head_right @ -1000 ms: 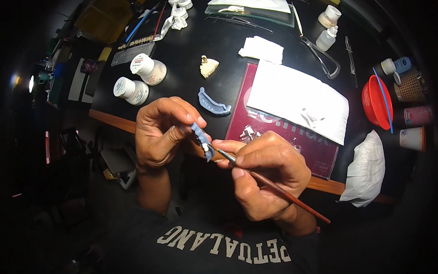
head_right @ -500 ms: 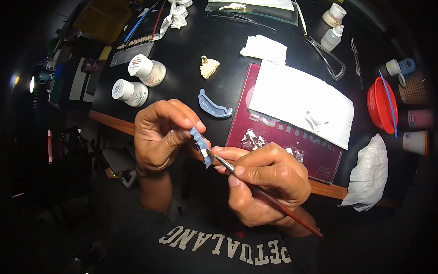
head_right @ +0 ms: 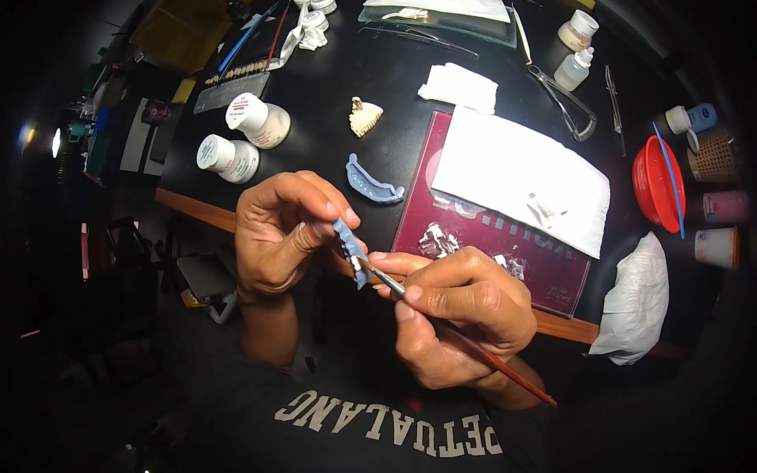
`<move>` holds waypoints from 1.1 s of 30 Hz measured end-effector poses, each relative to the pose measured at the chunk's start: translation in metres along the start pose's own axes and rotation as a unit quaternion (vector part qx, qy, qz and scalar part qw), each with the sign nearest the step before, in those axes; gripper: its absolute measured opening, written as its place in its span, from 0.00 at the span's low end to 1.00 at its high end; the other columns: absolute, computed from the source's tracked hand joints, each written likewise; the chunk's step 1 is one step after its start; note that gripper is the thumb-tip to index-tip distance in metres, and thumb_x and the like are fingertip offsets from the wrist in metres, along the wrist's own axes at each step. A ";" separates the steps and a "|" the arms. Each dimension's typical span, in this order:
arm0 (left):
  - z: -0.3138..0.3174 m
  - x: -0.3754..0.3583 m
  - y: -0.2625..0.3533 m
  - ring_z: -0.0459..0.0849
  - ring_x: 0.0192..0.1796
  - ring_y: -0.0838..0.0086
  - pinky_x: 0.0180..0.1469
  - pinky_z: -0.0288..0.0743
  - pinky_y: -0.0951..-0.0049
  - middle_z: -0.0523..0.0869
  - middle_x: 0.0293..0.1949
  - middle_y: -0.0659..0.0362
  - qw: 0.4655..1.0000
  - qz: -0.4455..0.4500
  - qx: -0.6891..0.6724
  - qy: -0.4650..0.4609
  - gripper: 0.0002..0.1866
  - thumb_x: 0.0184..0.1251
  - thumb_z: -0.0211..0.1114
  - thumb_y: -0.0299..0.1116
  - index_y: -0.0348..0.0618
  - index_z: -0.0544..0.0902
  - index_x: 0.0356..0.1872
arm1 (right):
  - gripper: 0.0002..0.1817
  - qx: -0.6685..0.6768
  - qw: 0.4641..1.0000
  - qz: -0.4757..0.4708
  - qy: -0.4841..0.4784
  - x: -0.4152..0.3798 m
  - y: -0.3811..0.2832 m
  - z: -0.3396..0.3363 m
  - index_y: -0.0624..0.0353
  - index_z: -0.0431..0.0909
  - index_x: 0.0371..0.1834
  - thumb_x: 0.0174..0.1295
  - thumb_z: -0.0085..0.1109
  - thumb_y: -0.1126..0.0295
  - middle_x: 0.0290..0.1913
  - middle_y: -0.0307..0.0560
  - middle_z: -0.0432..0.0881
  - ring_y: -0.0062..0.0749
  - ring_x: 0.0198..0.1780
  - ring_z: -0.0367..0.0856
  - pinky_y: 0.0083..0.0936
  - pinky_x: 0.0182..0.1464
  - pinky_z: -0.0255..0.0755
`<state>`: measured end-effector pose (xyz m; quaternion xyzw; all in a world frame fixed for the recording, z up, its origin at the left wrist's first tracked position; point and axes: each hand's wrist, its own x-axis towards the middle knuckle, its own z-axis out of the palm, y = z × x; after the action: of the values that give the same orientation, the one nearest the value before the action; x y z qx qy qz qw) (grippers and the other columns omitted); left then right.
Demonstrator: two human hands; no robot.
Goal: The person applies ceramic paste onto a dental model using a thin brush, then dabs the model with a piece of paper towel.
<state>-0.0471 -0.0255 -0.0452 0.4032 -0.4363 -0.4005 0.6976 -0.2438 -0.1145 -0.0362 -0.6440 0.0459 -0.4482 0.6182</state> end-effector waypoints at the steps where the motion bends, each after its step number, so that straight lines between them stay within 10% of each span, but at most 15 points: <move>1: 0.000 0.000 0.000 0.92 0.37 0.63 0.40 0.92 0.69 0.86 0.41 0.44 1.000 0.000 0.001 -0.001 0.06 0.70 0.69 0.22 0.31 0.80 0.43 | 0.10 0.004 1.000 -0.002 0.001 0.000 0.001 0.000 0.68 0.75 0.41 0.58 0.59 0.91 0.35 0.53 0.78 0.40 0.38 0.90 0.49 0.56 0.87; 33: 0.001 0.000 -0.001 0.92 0.37 0.63 0.41 0.92 0.69 0.86 0.40 0.44 1.000 0.008 -0.004 0.003 0.06 0.71 0.69 0.23 0.32 0.80 0.42 | 0.10 0.011 1.000 0.007 0.006 -0.001 0.000 0.000 0.69 0.75 0.42 0.59 0.58 0.90 0.36 0.54 0.78 0.44 0.40 0.91 0.47 0.55 0.88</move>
<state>-0.0480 -0.0257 -0.0459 0.3984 -0.4360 -0.3955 0.7034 -0.2447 -0.1136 -0.0366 -0.6339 0.0493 -0.4483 0.6283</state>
